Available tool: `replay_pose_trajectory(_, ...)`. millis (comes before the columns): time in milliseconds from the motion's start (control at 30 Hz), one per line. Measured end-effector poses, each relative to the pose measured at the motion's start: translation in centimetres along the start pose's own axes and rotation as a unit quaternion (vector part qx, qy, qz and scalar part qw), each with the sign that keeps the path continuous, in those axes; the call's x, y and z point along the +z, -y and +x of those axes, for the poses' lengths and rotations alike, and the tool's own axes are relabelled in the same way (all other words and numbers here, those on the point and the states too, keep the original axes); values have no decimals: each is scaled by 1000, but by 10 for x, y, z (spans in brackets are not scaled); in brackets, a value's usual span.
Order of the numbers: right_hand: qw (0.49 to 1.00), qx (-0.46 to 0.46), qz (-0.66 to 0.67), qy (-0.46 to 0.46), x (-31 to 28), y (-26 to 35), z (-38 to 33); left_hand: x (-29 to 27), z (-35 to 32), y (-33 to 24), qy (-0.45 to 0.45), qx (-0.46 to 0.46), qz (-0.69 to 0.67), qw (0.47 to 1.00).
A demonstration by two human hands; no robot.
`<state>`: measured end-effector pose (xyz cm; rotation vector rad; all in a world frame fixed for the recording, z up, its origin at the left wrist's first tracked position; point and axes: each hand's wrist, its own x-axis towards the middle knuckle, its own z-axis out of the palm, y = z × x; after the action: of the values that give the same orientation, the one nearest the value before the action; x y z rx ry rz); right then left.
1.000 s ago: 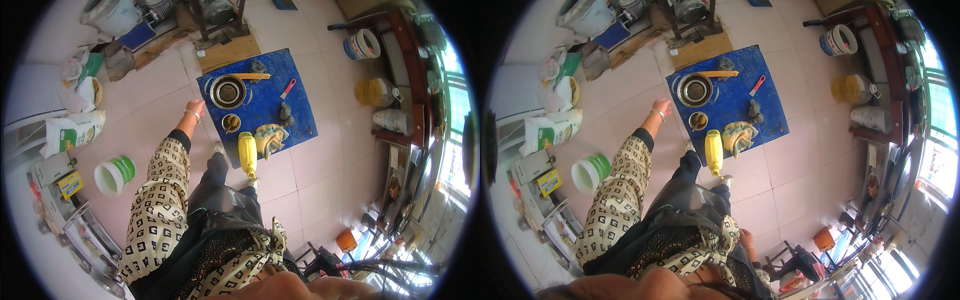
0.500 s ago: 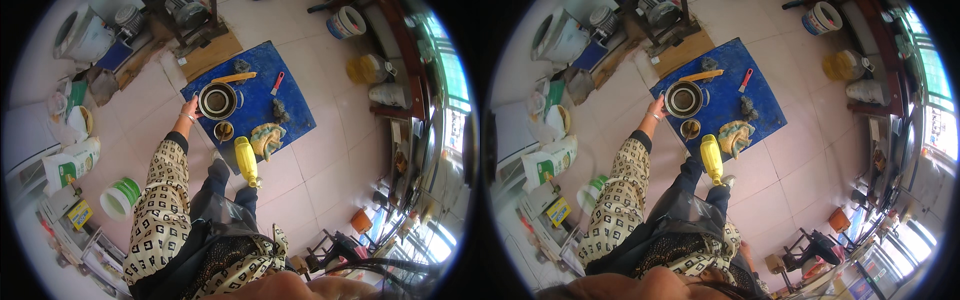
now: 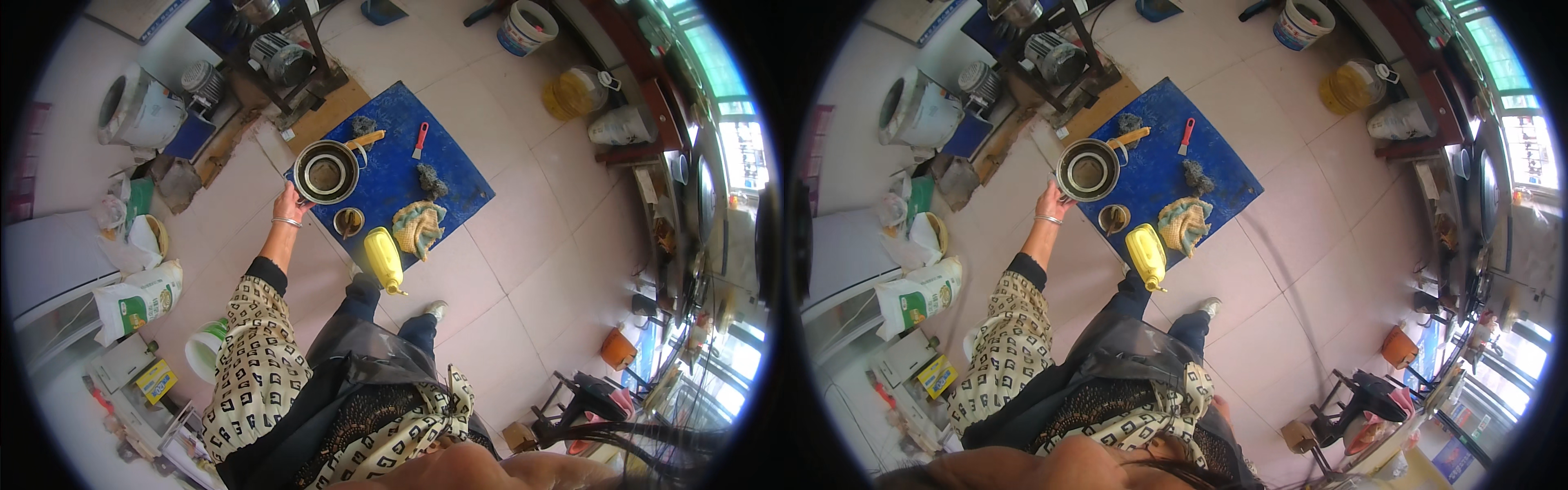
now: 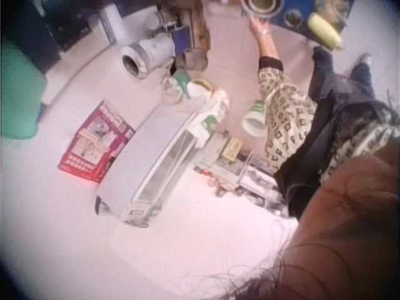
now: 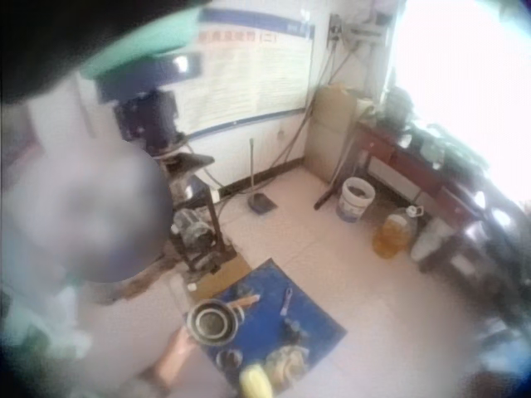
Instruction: The person washes a cloth under running water in a blue basin, then carries the basin to a room and places it on the floor. They then handle a yellow bottle and a metal bowl on a table.
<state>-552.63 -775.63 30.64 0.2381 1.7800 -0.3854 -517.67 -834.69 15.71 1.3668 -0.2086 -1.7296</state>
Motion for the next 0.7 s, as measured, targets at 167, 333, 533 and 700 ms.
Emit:
replay_pose_trajectory(167, 999, -27, 9, 24, -30, -11, 39, 46, -88, -21, 45, 42, 6, 998)
replay_pose_trajectory(333, 984, -171, -40, 11, -63, 25, 90, 100, -116, -15, 141, 8, -32, 989)
replay_pose_trajectory(533, 977, -100, 171, -81, -122, 92, 100, 264, -125, 14, 472, -109, -40, 874)
replay_pose_trajectory(700, 929, -55, 326, -165, -64, 92, 128, 458, -125, 63, 287, -209, 185, 916)
